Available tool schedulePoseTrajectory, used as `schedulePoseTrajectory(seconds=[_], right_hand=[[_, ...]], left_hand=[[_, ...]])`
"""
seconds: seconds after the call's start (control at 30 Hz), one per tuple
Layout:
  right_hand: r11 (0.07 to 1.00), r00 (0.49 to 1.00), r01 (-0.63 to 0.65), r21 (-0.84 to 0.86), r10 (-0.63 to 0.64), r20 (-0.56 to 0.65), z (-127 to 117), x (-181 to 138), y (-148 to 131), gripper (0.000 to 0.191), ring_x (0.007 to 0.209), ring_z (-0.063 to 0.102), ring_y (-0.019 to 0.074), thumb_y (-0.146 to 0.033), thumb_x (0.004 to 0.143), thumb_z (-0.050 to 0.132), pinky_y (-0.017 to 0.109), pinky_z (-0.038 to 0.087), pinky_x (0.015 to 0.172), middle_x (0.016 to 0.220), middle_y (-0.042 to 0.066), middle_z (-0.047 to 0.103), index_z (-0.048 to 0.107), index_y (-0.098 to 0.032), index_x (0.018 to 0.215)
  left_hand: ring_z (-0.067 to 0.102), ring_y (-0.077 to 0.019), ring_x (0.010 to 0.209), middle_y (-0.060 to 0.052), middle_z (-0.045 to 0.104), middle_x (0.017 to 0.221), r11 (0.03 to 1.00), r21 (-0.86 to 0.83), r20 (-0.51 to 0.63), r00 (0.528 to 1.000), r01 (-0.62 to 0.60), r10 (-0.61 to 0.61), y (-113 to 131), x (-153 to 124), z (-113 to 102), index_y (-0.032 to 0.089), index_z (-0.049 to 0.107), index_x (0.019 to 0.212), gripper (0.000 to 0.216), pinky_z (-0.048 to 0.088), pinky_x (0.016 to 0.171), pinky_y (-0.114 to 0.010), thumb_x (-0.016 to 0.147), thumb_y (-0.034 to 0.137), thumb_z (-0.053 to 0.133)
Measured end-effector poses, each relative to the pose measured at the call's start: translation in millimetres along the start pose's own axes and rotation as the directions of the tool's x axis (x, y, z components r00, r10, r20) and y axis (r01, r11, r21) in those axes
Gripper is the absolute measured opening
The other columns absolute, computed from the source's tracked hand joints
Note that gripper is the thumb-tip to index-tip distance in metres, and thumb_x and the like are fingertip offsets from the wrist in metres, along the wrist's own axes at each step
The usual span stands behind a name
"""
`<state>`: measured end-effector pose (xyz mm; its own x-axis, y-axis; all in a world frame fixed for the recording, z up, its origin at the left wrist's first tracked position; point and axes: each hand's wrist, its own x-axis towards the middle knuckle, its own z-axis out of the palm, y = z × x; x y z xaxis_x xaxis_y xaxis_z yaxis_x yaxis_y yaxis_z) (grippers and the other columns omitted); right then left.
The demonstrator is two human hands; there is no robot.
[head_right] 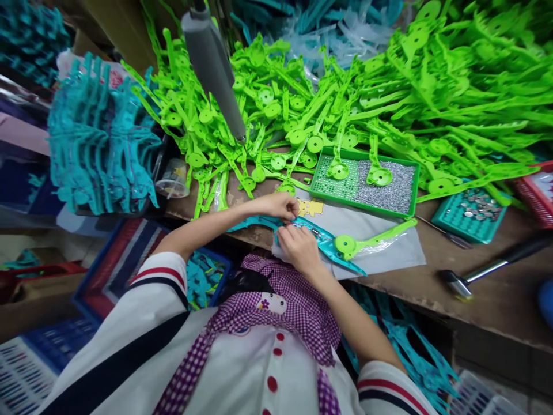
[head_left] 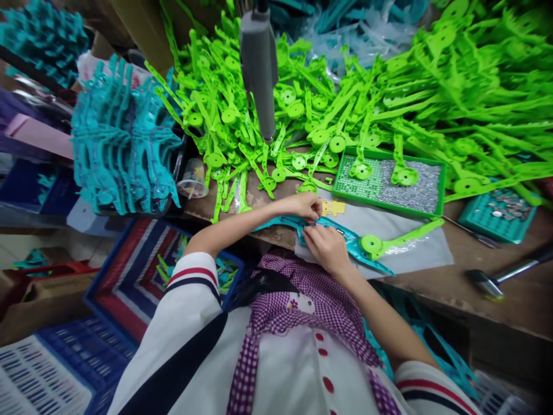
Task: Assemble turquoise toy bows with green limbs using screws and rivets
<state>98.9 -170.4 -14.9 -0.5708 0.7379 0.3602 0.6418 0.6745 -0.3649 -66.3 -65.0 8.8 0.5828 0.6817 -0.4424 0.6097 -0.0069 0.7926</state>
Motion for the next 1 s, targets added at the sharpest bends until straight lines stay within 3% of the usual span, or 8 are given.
schedulePoseTrajectory(seconds=[0.13, 0.23, 0.4, 0.53, 0.63, 0.7, 0.83, 1.0], right_hand=[[0.865, 0.915, -0.393, 0.313, 0.4, 0.044, -14.8, -4.0, 30.1, 0.033, 0.08, 0.067, 0.022, -0.045, 0.102, 0.049, 0.035, 0.05, 0.075, 0.098, 0.01, 0.076, 0.07, -0.021, 0.105], [0.724, 0.818, -0.565, 0.395, 0.556, 0.152, -21.4, 4.7, 51.3, 0.035, 0.068, 0.065, 0.0212, -0.051, 0.094, 0.057, 0.035, 0.05, 0.068, 0.087, 0.009, 0.076, 0.071, -0.02, 0.1], [0.765, 0.843, -0.526, 0.372, 0.414, 0.343, -25.4, 46.5, 70.7, 0.024, 0.075, 0.066, 0.0203, -0.041, 0.087, 0.063, 0.033, 0.047, 0.071, 0.084, 0.007, 0.076, 0.073, -0.019, 0.086], [0.816, 0.811, -0.471, 0.334, 0.252, 0.528, -27.9, 77.6, 75.0, 0.017, 0.073, 0.064, 0.0185, -0.034, 0.083, 0.065, 0.031, 0.045, 0.07, 0.077, 0.003, 0.074, 0.074, -0.019, 0.081], [0.797, 0.776, -0.503, 0.335, 0.246, 0.58, -27.1, 92.7, 72.7, 0.024, 0.072, 0.065, 0.0187, -0.037, 0.086, 0.062, 0.031, 0.046, 0.069, 0.073, 0.004, 0.072, 0.074, -0.018, 0.08], [0.781, 0.795, -0.518, 0.348, 0.291, 0.532, -28.7, 98.4, 70.6, 0.026, 0.077, 0.067, 0.0201, -0.039, 0.087, 0.061, 0.032, 0.047, 0.072, 0.081, 0.005, 0.075, 0.075, -0.017, 0.087], [0.746, 0.869, -0.495, 0.445, 0.422, 0.26, -44.8, 90.7, 66.2, 0.031, 0.084, 0.068, 0.0224, -0.045, 0.088, 0.062, 0.036, 0.051, 0.077, 0.093, 0.009, 0.076, 0.074, -0.017, 0.099], [0.729, 0.845, -0.461, 0.507, 0.535, -0.002, -53.4, 36.8, 41.2, 0.034, 0.071, 0.063, 0.019, -0.055, 0.091, 0.061, 0.034, 0.052, 0.069, 0.08, 0.006, 0.069, 0.068, -0.022, 0.09]], left_hand=[[0.069, -0.0135, 0.079, -0.001, 0.074, 0.084, 0.957, 0.241, -0.167, 0.965, -0.159, 0.202, -7.9, -23.6, 14.9, 0.015, 0.071, 0.094, 0.013, 0.051, 0.075, -0.026, 0.086, 0.009, 0.064], [0.069, -0.0169, 0.09, -0.007, 0.074, 0.101, 0.808, 0.539, -0.195, 0.898, -0.238, 0.395, -10.3, -43.9, 35.5, 0.017, 0.07, 0.105, 0.018, 0.053, 0.08, -0.03, 0.095, 0.01, 0.056], [0.067, -0.0207, 0.106, -0.009, 0.074, 0.101, 0.321, 0.875, 0.092, 0.776, -0.362, 0.624, -0.8, -57.9, 51.1, 0.019, 0.069, 0.1, 0.029, 0.052, 0.09, -0.035, 0.103, 0.01, 0.042], [0.066, -0.0202, 0.103, -0.008, 0.073, 0.097, 0.202, 0.89, 0.211, 0.76, -0.41, 0.615, 11.4, -55.3, 45.0, 0.021, 0.069, 0.099, 0.029, 0.048, 0.091, -0.036, 0.102, 0.01, 0.042], [0.066, -0.0198, 0.087, -0.009, 0.071, 0.092, 0.239, 0.887, 0.206, 0.801, -0.396, 0.563, 17.6, -51.2, 41.8, 0.019, 0.069, 0.1, 0.03, 0.046, 0.079, -0.035, 0.102, 0.01, 0.04], [0.065, -0.0195, 0.083, -0.009, 0.07, 0.091, 0.325, 0.87, 0.16, 0.836, -0.37, 0.524, 20.3, -47.4, 40.3, 0.018, 0.068, 0.1, 0.029, 0.045, 0.075, -0.034, 0.099, 0.007, 0.042], [0.064, -0.0181, 0.077, -0.01, 0.071, 0.097, 0.609, 0.745, 0.02, 0.922, -0.272, 0.387, 22.1, -36.4, 31.7, 0.016, 0.068, 0.101, 0.027, 0.043, 0.067, -0.032, 0.088, 0.0, 0.051], [0.065, -0.0146, 0.072, -0.002, 0.072, 0.077, 0.946, 0.306, -0.131, 0.98, -0.102, 0.148, 14.7, -21.2, 17.0, 0.016, 0.069, 0.085, 0.011, 0.047, 0.066, -0.027, 0.08, 0.006, 0.066]])
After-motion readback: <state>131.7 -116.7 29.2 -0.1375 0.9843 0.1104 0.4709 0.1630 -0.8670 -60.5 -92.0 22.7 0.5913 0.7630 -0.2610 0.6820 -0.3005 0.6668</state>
